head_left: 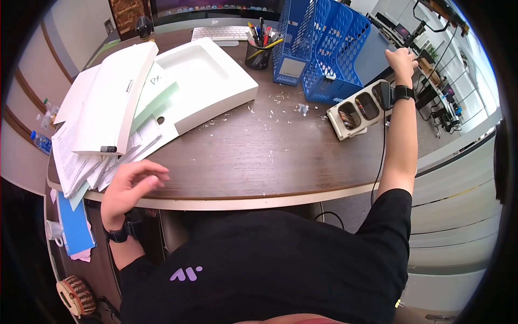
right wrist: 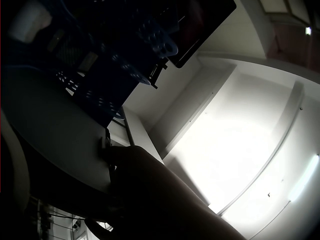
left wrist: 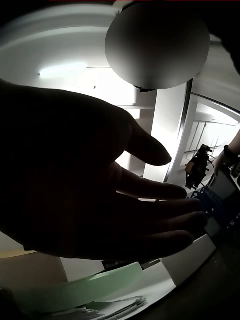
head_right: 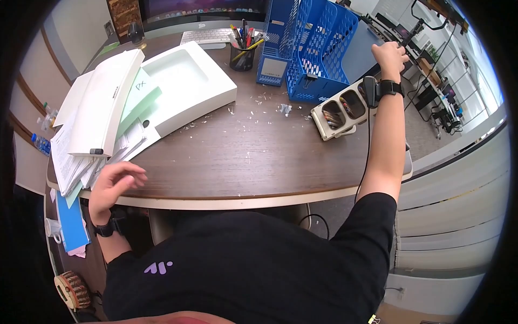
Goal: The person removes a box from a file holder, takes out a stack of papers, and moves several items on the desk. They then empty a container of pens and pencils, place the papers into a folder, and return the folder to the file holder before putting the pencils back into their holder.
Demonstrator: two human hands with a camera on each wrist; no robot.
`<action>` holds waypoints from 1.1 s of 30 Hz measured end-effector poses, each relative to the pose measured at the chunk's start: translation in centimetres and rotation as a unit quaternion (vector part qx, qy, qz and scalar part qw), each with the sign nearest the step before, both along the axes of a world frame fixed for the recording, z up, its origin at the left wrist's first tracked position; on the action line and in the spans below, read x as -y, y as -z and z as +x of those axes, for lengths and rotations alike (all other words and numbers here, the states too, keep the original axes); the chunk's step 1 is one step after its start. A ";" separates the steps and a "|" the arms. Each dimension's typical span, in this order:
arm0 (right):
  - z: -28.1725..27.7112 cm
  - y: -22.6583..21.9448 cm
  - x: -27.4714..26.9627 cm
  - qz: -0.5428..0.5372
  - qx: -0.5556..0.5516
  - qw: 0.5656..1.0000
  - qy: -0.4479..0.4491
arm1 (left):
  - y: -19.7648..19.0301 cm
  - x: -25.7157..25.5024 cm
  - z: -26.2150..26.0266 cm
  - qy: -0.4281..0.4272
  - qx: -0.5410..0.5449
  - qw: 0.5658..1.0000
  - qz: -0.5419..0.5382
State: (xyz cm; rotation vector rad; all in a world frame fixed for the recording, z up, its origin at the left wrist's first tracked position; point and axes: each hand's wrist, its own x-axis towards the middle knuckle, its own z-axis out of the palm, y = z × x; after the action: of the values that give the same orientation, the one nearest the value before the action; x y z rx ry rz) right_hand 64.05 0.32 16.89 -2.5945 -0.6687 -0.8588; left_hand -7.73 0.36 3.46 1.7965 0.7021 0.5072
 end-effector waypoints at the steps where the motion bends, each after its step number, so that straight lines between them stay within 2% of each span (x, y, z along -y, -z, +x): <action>1: -0.6 -0.2 0.1 -0.005 0.014 1.000 0.005 | 0.0 -0.1 0.2 0.026 -0.042 0.999 -0.012; 2: -2.0 -0.6 0.2 -0.011 0.028 1.000 0.010 | 0.3 -0.3 0.4 0.052 -0.085 0.995 -0.012; 6: -5.3 -1.6 0.5 -0.032 0.072 0.997 -0.019 | 2.1 -0.8 1.6 0.101 -0.107 0.989 0.033; 9: -2.4 -2.2 -0.5 -0.092 0.077 0.992 -0.048 | 2.5 -1.0 2.0 0.079 -0.114 0.989 0.044; 12: -1.0 -2.8 -0.4 -0.042 -0.013 0.988 -0.149 | 3.0 -1.1 2.0 0.078 -0.098 0.991 0.041; 15: -0.3 -1.4 -1.3 0.093 0.074 0.976 -0.181 | 3.3 -1.3 1.9 0.075 -0.103 0.991 0.031; 16: -0.4 -1.2 -1.5 0.128 0.043 0.974 -0.181 | 3.4 -1.4 1.9 0.075 -0.108 0.991 0.028; 19: -1.0 -1.1 -0.8 0.109 -0.111 0.967 -0.204 | 3.6 -1.4 1.9 0.071 -0.090 0.993 0.025; 20: 0.3 -1.4 -1.1 0.051 -0.143 0.973 -0.173 | 3.7 -1.5 1.8 0.072 -0.093 0.993 0.020; 23: 4.0 -1.3 -0.9 0.076 -0.079 0.972 -0.208 | 3.7 -1.6 1.8 0.070 -0.092 0.993 0.015; 25: 6.3 -3.4 -0.1 0.072 0.036 0.978 -0.190 | 4.0 -1.6 1.6 0.067 -0.086 0.994 0.011; 27: 5.7 -6.6 1.8 0.105 0.133 0.976 -0.140 | 4.2 -1.7 1.6 0.065 -0.076 0.995 0.000; 29: 2.2 -10.1 4.6 0.186 0.197 0.953 -0.137 | 3.9 -1.6 1.7 0.058 -0.081 0.995 -0.016; 31: -4.6 -12.3 7.1 0.335 0.089 0.922 -0.171 | 3.9 -1.5 1.8 0.054 -0.081 0.995 -0.033; 32: -6.0 -12.6 6.9 0.448 0.070 0.838 -0.304 | 4.0 -1.5 1.8 0.051 -0.079 0.995 -0.040; 33: -7.1 -12.9 6.9 0.545 0.048 0.721 -0.425 | 4.2 -1.5 1.8 0.050 -0.076 0.995 -0.047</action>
State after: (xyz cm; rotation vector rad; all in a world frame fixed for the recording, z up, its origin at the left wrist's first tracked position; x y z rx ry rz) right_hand 56.96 -6.57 29.75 -0.9964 -0.8789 -0.7025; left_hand -5.97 1.87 -0.69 1.7838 0.7254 0.2680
